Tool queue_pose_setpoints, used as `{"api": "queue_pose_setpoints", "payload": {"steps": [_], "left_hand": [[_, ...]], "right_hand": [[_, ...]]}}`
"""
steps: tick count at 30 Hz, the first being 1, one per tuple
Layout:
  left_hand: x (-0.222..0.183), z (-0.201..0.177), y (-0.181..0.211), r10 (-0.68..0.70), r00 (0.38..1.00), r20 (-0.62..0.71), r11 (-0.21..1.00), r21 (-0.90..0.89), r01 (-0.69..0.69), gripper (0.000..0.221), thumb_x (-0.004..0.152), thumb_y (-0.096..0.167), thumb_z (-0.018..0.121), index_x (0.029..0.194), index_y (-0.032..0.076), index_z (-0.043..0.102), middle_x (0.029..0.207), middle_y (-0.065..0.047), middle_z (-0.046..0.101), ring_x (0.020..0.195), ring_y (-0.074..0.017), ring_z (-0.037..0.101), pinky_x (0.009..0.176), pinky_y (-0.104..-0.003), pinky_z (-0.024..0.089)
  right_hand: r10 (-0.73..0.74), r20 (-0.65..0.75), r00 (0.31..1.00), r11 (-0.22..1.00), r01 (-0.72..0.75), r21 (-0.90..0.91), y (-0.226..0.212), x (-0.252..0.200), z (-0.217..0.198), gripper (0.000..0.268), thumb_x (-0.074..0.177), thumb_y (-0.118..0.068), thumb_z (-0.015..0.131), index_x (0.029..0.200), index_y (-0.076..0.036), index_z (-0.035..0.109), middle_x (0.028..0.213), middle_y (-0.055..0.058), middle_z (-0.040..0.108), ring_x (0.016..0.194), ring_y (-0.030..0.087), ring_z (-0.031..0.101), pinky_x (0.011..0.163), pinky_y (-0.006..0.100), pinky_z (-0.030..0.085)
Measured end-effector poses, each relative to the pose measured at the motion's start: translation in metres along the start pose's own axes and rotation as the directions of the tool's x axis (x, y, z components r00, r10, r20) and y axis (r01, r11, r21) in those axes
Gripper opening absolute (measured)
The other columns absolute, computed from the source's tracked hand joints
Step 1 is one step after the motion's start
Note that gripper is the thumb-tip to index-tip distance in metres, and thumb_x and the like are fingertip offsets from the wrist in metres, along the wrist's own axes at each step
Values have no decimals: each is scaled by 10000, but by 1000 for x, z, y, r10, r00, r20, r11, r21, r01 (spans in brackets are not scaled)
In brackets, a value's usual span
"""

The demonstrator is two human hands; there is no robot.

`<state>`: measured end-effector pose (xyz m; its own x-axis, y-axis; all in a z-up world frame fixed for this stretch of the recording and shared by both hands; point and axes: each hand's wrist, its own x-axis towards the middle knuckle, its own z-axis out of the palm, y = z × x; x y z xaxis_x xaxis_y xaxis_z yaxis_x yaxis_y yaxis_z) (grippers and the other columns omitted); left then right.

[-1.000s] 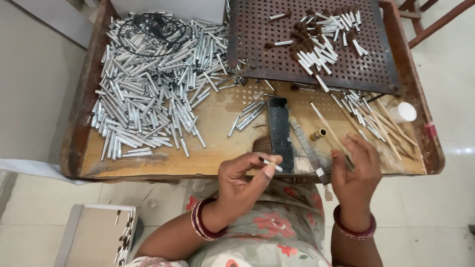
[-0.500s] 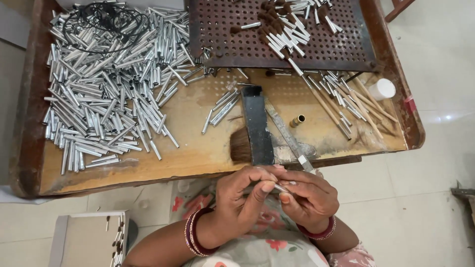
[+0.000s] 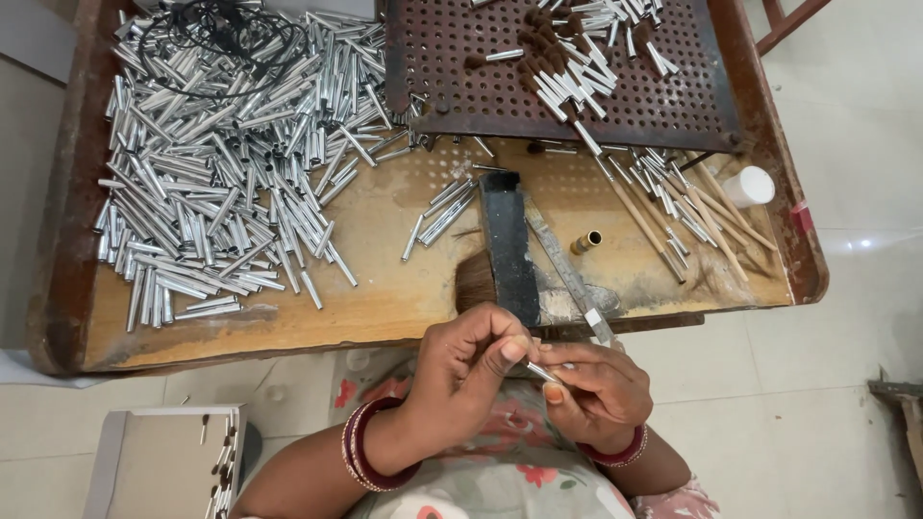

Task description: Assembling metal ferrules onto wooden sticks for brush manufacturing.

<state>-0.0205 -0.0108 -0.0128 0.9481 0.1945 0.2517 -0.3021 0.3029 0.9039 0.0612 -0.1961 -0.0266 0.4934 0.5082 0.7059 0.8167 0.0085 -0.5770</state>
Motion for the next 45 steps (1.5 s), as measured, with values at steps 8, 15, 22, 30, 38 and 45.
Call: {"api": "queue_pose_setpoints", "payload": {"steps": [8, 15, 22, 30, 38, 45], "left_hand": [[-1, 7, -4, 25, 999, 26, 995, -96, -23, 198, 1046, 177, 664, 1029, -19, 679, 1048, -99, 744, 1050, -126, 656, 920, -293, 543], [-2, 7, -13, -11, 997, 78, 993, -118, 20, 132, 956, 117, 756, 1008, -5, 746, 1190, -160, 758, 1320, -255, 654, 1088, -375, 519], [3, 16, -25, -52, 987, 153, 984, -160, 77, 139, 966, 117, 755, 1010, -15, 745, 1211, -176, 744, 1279, -254, 661, 1041, -365, 532], [13, 11, -37, 65, 938, 341, 741, 613, -274, 271, 873, 228, 819, 1009, 8, 737, 1438, -212, 582, 1005, -317, 740, 790, -380, 592], [26, 20, -58, -82, 867, 491, 505, 770, -389, 279, 848, 209, 767, 865, -57, 684, 1615, -229, 371, 696, -262, 714, 593, -391, 567], [27, 20, -60, -75, 868, 490, 513, 766, -388, 314, 825, 235, 790, 829, -66, 697, 1601, -255, 360, 648, -275, 707, 578, -394, 562]], "right_hand": [[1, -74, 997, 1000, -2, -19, 2, -11, 4, 223, 955, -210, 745, 944, -10, 646, 1034, 184, 748, 899, 251, 779, 789, 327, 644], [-98, 163, 982, 993, 107, -46, -3, 0, -15, 125, 895, -81, 759, 853, -48, 645, 948, 104, 740, 711, 182, 719, 624, 304, 573], [86, -92, 992, 993, -78, 85, 8, -33, -11, 274, 905, -141, 790, 1033, -10, 586, 990, 156, 733, 745, 154, 677, 619, 285, 552], [69, -227, 972, 884, -165, -437, 35, -60, -48, 95, 957, 20, 670, 1050, 37, 674, 905, 149, 708, 750, 224, 698, 622, 283, 548], [93, -161, 983, 855, -162, -493, 35, -62, -46, 161, 880, 65, 669, 1025, 9, 709, 860, 148, 706, 712, 216, 690, 629, 291, 547], [173, -98, 980, 825, -199, -529, 22, -47, -52, 183, 854, 87, 677, 1014, 6, 715, 872, 142, 718, 742, 218, 704, 658, 293, 560]]}}
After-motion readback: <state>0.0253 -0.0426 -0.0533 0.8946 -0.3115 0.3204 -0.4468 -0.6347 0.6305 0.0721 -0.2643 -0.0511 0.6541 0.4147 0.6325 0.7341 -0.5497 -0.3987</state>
